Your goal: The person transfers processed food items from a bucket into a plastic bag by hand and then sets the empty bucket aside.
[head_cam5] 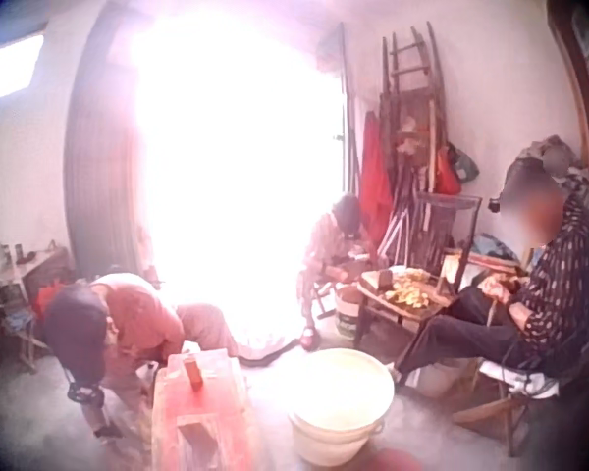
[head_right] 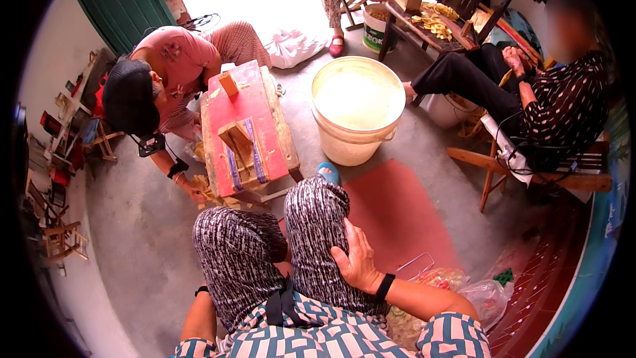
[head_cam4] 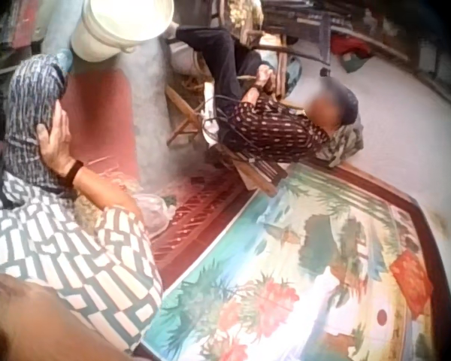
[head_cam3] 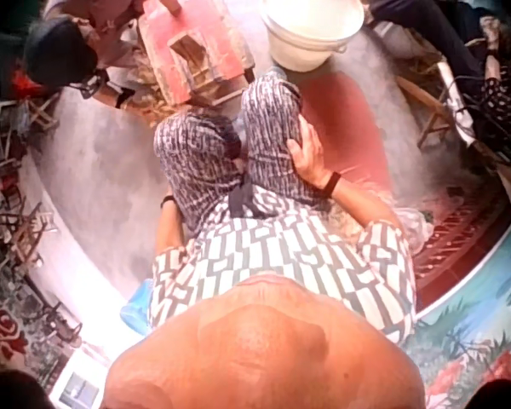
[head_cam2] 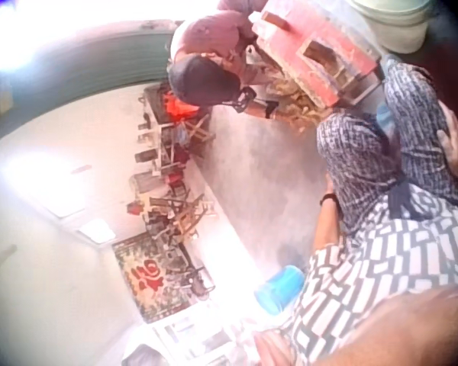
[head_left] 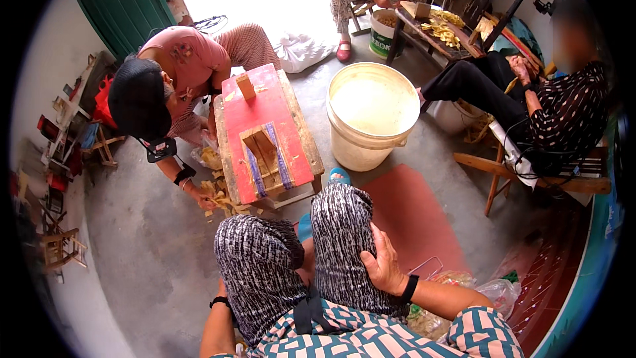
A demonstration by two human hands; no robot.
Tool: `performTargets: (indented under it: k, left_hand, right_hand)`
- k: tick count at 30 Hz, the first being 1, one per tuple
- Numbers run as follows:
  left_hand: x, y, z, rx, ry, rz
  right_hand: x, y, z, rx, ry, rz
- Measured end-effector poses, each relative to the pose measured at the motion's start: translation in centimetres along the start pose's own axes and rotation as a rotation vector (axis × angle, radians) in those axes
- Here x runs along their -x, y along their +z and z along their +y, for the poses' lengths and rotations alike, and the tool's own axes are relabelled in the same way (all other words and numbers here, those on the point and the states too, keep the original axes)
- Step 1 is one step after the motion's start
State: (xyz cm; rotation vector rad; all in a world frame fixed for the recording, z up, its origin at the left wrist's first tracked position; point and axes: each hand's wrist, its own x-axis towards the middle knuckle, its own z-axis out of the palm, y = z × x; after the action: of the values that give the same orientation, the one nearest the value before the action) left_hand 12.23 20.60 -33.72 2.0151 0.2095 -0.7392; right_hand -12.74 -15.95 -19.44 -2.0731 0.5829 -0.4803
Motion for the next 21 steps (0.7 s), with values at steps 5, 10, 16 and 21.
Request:
performTargets:
  k: [5,10,16,21]
  left_hand:
    - [-0.9,-2.3,-2.3,-0.115,0.057,-0.007]
    - [-3.8,-5.7,-4.4,-0.342,0.180,-0.004]
    - [-7.4,-8.3,-6.7,-0.450,0.226,0.022]
    - [-10.7,-9.2,-8.7,-0.445,0.259,0.044]
  right_hand:
    - [0.0,0.2,0.4,0.038,-0.045,0.052]
    - [0.4,0.4,0.1,0.052,-0.013,0.080]
    - [0.8,0.4,0.6,-0.105,0.060,0.075]
    - [-1.8,-2.3,-4.9,0.178,0.014,0.070]
